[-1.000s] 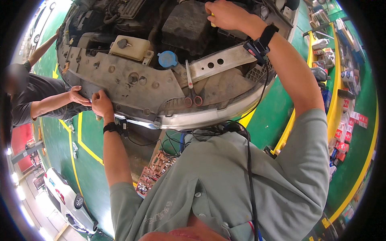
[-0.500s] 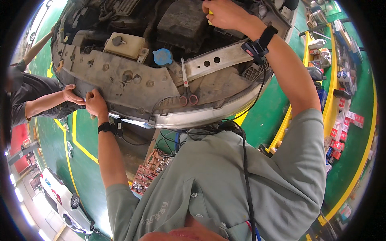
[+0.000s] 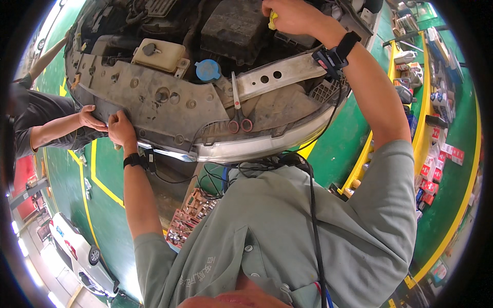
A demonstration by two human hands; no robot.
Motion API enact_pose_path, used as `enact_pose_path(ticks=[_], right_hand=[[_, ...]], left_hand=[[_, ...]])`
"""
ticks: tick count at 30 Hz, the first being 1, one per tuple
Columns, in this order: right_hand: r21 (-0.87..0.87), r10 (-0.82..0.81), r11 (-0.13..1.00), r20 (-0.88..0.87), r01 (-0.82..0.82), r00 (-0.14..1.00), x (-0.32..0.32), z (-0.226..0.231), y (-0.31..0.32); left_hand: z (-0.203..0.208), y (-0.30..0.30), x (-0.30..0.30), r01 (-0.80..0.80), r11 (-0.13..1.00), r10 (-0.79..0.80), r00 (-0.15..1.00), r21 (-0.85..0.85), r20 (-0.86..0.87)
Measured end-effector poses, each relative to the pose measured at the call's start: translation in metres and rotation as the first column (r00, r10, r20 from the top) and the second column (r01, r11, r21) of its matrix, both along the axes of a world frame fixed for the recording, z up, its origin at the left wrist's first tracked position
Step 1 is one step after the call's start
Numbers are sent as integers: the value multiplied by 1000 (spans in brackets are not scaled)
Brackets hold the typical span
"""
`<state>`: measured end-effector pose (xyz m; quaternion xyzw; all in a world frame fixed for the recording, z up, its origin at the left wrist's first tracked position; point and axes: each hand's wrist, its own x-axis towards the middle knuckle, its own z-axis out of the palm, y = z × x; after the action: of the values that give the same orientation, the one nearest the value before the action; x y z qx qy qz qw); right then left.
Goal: The person opens the hood of a white car and uses a funnel to pour liquid from a bottle into the engine compartment. They then remove the funnel, place it on the floor, and close the hood.
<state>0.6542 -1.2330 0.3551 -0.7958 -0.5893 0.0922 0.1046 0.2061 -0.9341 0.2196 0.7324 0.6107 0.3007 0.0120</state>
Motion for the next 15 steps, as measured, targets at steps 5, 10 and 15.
enact_pose_path(ticks=[5,10,15], right_hand=[[54,58,997,60,-61,997,3,9,-7],[-230,298,949,432,-216,851,37,12,-9],[265,40,964,-60,-22,997,-28,75,10]], left_hand=[[-1,0,3,4,1000,-4,1000,3,13],[0,2,5,22,1000,-22,999,-5,24],[1,0,-1,-10,1000,11,999,-23,45]])
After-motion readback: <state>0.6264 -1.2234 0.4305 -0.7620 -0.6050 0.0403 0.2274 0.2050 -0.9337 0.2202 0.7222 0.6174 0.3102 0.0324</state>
